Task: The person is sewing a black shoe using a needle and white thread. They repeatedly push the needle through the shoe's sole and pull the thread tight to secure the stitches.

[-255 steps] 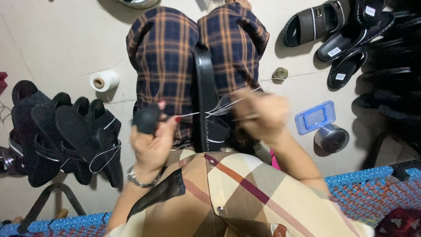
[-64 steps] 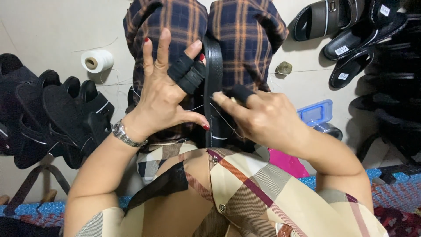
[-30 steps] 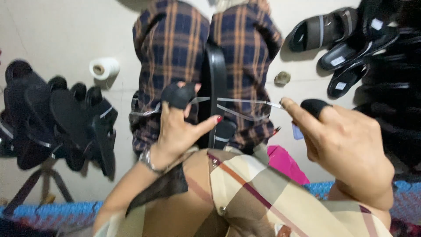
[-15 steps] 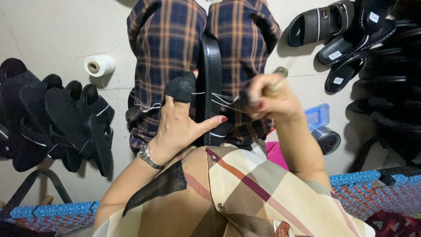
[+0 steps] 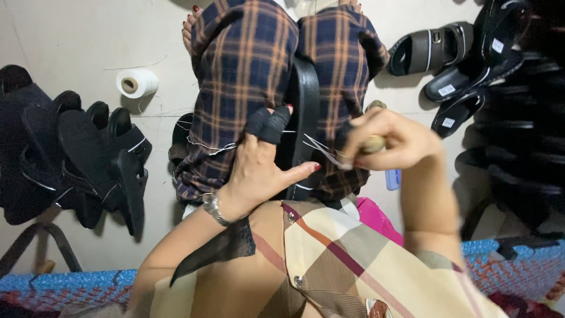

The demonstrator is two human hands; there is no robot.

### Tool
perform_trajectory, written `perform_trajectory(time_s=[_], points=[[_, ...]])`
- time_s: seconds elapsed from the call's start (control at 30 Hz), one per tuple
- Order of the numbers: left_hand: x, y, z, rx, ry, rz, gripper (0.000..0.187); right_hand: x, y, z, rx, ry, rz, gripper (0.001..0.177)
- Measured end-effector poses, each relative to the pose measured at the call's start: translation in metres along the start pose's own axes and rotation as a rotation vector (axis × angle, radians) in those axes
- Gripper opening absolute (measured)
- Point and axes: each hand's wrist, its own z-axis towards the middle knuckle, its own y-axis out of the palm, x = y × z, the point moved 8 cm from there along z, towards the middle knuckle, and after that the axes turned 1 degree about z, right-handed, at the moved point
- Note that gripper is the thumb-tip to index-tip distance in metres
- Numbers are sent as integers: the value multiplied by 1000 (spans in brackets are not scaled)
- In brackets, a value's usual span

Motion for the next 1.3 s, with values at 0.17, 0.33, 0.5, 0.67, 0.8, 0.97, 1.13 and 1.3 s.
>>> perform_trajectory(time_s=[0.17,0.33,0.5,0.67,0.8,0.97,1.13,1.3], points=[[-30,-1,-6,-69,-71,-315,67,13,13,-6,-115,637,-1239,31],[-46,-31,-3,309,-208,-112,46,39,-9,-60,393,296,-1523,11],[-176,-105,-36,555,-55,1234,99,-50,-78,-190,1209,-171,-1585,11],[-78,-111,16,284,76,-127,61,-39,-60,-162,990,-130,-1459,29],[-11,-32,-4,-142,369,350,42,14,0,-53,358,-4,-900,61],[-6,-14,-21,-834,-22,-602,31,21,-7,-45,213,54,-399,14],[-14,-14,6,-299,211,-193,62,34,-25,-30,243,-223,641,16],[-24,-22,-19,-179,315,467,65,30,-55,-33,797,-36,132,21]])
